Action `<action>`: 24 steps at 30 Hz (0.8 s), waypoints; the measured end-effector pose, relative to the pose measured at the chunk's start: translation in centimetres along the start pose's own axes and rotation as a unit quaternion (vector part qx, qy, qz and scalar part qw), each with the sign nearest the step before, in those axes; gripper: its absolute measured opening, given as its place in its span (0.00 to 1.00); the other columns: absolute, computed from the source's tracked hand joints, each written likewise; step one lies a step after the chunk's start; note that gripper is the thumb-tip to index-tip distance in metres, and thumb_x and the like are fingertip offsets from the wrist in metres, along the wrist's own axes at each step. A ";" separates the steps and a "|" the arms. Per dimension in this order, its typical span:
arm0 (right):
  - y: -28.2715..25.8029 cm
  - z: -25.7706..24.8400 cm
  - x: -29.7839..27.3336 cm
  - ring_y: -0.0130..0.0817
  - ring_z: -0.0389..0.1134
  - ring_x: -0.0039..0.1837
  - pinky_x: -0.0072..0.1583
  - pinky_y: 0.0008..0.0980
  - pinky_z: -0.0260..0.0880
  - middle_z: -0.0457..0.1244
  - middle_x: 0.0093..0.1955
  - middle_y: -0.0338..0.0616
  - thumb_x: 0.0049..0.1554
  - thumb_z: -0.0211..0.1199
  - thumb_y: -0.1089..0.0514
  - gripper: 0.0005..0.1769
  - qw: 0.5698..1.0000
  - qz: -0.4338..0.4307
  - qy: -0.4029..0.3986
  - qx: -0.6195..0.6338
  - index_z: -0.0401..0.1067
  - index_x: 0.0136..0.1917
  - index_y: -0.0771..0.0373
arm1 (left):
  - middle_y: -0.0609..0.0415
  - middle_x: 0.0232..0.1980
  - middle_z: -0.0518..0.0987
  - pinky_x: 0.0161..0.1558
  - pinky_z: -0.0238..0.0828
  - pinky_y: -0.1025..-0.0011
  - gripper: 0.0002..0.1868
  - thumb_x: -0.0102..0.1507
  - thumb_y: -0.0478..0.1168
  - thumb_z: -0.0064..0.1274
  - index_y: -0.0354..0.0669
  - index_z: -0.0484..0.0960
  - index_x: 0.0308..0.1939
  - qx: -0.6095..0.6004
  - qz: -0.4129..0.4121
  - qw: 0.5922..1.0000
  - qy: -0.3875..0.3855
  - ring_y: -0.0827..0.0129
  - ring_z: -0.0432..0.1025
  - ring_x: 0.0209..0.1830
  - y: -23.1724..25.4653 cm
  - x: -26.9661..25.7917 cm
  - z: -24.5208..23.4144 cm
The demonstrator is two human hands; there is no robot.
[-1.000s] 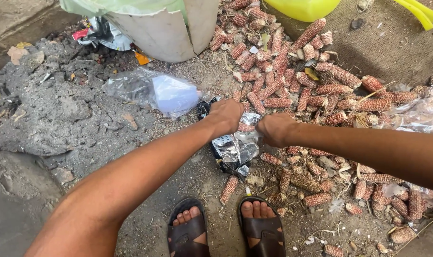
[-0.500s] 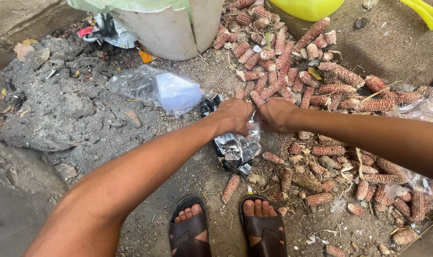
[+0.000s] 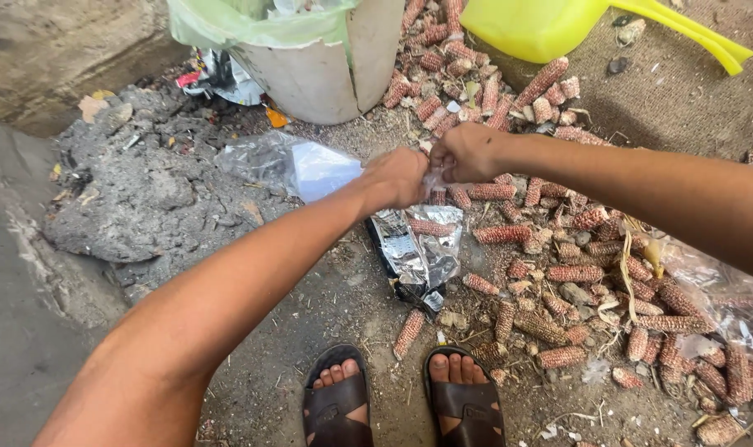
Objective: Picking up corn cobs and food wrappers from a dirty floor and putting them into a bucket.
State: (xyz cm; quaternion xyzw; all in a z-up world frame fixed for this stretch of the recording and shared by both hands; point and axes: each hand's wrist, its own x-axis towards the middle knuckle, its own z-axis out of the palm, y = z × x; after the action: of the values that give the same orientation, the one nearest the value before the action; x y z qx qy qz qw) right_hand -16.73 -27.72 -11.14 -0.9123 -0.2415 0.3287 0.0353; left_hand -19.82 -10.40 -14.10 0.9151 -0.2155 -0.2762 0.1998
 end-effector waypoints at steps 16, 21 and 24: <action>3.6 -18.9 2.9 0.34 0.73 0.50 0.55 0.38 0.73 0.71 0.48 0.43 0.63 0.65 0.53 0.12 0.947 -0.164 0.275 -0.021 0.78 0.56 0.61 | 0.48 0.41 0.85 0.43 0.75 0.60 0.10 0.62 0.46 0.59 0.49 0.89 0.43 0.105 0.063 0.955 0.271 0.60 0.80 0.40 -1.8 0.0 -22.3; 4.7 -20.1 4.6 0.33 0.72 0.50 0.55 0.37 0.72 0.71 0.49 0.43 0.68 0.60 0.54 0.12 0.933 -0.218 0.286 0.004 0.76 0.56 0.63 | 0.47 0.39 0.84 0.36 0.76 0.58 0.17 0.71 0.54 0.49 0.49 0.85 0.51 0.113 0.029 0.953 0.281 0.59 0.79 0.33 -4.3 -0.5 -24.9; 4.6 -20.4 5.1 0.34 0.71 0.48 0.53 0.38 0.72 0.70 0.48 0.44 0.68 0.60 0.54 0.12 0.930 -0.214 0.298 -0.014 0.76 0.56 0.64 | 0.44 0.38 0.85 0.35 0.77 0.57 0.20 0.72 0.55 0.48 0.45 0.84 0.53 0.118 0.016 0.946 0.300 0.57 0.79 0.32 -6.8 -0.5 -25.9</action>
State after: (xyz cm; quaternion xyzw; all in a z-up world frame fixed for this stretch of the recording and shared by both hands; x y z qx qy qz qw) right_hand 1.17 -27.50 0.80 -0.8954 -0.4139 0.0235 0.1625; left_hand -3.01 1.88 2.67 0.9690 -0.1912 0.0421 0.1505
